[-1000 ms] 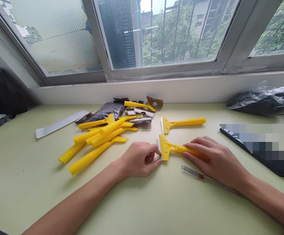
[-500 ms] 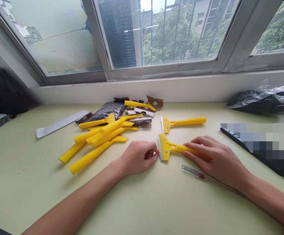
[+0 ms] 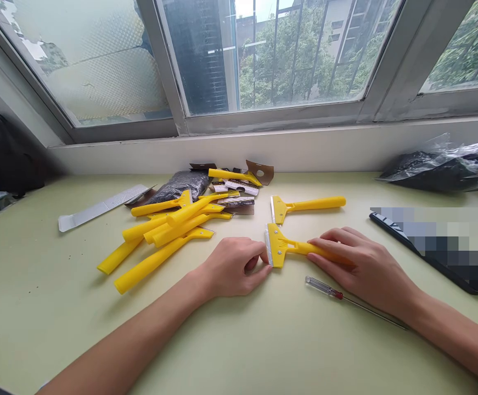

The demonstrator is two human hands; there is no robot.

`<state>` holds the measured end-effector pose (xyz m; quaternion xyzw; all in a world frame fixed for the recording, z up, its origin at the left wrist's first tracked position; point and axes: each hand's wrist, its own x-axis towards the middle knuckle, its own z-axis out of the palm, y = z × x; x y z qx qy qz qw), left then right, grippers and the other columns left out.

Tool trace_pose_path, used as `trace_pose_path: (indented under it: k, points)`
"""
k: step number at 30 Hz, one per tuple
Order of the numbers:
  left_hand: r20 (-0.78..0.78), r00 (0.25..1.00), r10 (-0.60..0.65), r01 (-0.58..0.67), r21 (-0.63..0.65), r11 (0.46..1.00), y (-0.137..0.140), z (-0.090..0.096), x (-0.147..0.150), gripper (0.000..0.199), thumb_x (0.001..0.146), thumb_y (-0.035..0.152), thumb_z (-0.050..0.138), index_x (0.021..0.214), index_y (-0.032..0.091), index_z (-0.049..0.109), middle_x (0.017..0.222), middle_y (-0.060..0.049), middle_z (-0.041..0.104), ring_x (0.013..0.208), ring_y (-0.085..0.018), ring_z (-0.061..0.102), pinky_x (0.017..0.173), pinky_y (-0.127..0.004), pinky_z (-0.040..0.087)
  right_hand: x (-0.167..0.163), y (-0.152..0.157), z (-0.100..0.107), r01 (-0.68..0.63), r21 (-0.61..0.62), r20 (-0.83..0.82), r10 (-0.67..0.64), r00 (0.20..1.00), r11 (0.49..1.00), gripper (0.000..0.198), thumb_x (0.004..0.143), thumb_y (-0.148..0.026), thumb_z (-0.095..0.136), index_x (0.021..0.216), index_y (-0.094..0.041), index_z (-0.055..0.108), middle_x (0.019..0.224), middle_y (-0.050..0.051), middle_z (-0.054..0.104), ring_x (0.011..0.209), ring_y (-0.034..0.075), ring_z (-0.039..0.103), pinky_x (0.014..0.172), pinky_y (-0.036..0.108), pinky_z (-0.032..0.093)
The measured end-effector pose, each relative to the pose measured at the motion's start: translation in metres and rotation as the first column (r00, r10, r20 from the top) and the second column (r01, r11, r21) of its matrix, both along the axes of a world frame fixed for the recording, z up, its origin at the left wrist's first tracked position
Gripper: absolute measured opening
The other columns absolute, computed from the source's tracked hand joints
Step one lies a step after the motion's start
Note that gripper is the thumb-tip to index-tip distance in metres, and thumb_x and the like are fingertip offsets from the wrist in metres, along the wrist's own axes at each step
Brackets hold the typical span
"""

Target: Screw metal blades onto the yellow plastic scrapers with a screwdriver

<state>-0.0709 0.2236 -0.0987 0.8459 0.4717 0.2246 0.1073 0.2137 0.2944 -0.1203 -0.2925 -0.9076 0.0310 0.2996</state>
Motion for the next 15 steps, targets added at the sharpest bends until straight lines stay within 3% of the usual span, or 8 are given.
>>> trace_pose_path:
  k: [9, 15]
  points:
    - [-0.048, 0.992, 0.115, -0.111, 0.069, 0.991, -0.002, -0.001, 0.009, 0.005, 0.079, 0.021, 0.060, 0.084, 0.020, 0.063, 0.061, 0.007, 0.054, 0.060, -0.010, 0.048, 0.061, -0.025, 0.035, -0.001, -0.001, 0.002, -0.010, -0.001, -0.019, 0.010, 1.000, 1.000, 0.018, 0.103, -0.031, 0.058, 0.115, -0.028, 0.071, 0.098, 0.003, 0.067, 0.088, 0.020, 0.058, 0.069, 0.034, 0.049]
    - [-0.041, 0.982, 0.183, -0.179, 0.081, 0.980, -0.004, -0.004, 0.014, 0.003, 0.081, 0.020, 0.058, 0.079, 0.019, 0.060, 0.062, 0.004, 0.058, 0.060, -0.012, 0.049, 0.060, -0.026, 0.034, -0.004, -0.001, 0.001, 0.000, 0.019, -0.009, 0.001, 1.000, 1.000, 0.019, 0.103, -0.030, 0.057, 0.115, -0.026, 0.071, 0.098, 0.004, 0.067, 0.088, 0.021, 0.058, 0.070, 0.034, 0.049]
